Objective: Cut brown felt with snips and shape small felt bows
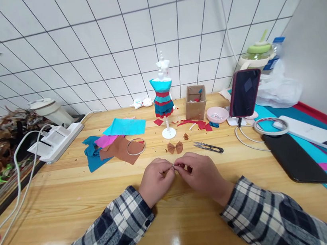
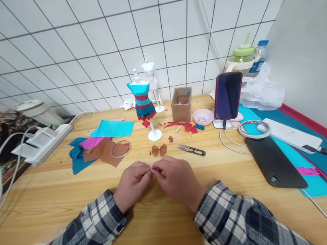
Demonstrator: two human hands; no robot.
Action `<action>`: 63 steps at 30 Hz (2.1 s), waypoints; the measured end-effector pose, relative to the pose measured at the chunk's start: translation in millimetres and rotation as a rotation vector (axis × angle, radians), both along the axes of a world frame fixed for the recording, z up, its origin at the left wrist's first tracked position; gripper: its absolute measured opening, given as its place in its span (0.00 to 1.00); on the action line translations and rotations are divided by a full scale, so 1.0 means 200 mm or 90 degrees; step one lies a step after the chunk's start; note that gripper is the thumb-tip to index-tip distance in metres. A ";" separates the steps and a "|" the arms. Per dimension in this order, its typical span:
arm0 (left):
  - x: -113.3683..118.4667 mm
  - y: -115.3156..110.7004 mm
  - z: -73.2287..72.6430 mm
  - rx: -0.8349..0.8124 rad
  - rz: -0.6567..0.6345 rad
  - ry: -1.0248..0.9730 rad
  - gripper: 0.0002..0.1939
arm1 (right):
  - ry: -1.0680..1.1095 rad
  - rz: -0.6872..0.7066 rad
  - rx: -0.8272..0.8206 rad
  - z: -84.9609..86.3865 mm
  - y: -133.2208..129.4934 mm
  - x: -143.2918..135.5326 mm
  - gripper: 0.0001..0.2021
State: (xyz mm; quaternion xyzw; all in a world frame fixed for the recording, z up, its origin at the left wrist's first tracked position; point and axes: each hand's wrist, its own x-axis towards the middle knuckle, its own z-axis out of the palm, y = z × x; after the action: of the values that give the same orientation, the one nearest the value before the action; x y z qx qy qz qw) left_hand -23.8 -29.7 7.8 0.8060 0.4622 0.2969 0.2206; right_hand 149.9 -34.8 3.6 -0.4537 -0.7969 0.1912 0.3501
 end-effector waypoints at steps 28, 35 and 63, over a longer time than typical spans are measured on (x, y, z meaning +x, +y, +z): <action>0.00 0.04 0.02 0.027 -0.159 -0.253 0.12 | 0.206 -0.294 -0.184 -0.08 0.24 0.16 0.10; -0.01 0.06 -0.02 0.039 -0.165 -0.208 0.11 | 0.128 -0.414 0.055 0.19 0.47 0.35 0.12; -0.04 0.07 -0.04 0.027 -0.137 -0.222 0.10 | -0.225 -0.358 0.106 0.19 0.83 0.48 0.15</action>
State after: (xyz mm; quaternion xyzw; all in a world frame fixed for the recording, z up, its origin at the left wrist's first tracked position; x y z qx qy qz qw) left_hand -31.9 -15.9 0.1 0.7915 0.3219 0.4166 0.3104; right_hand 246.5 131.3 42.5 -0.6515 -0.7019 -0.0600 0.2817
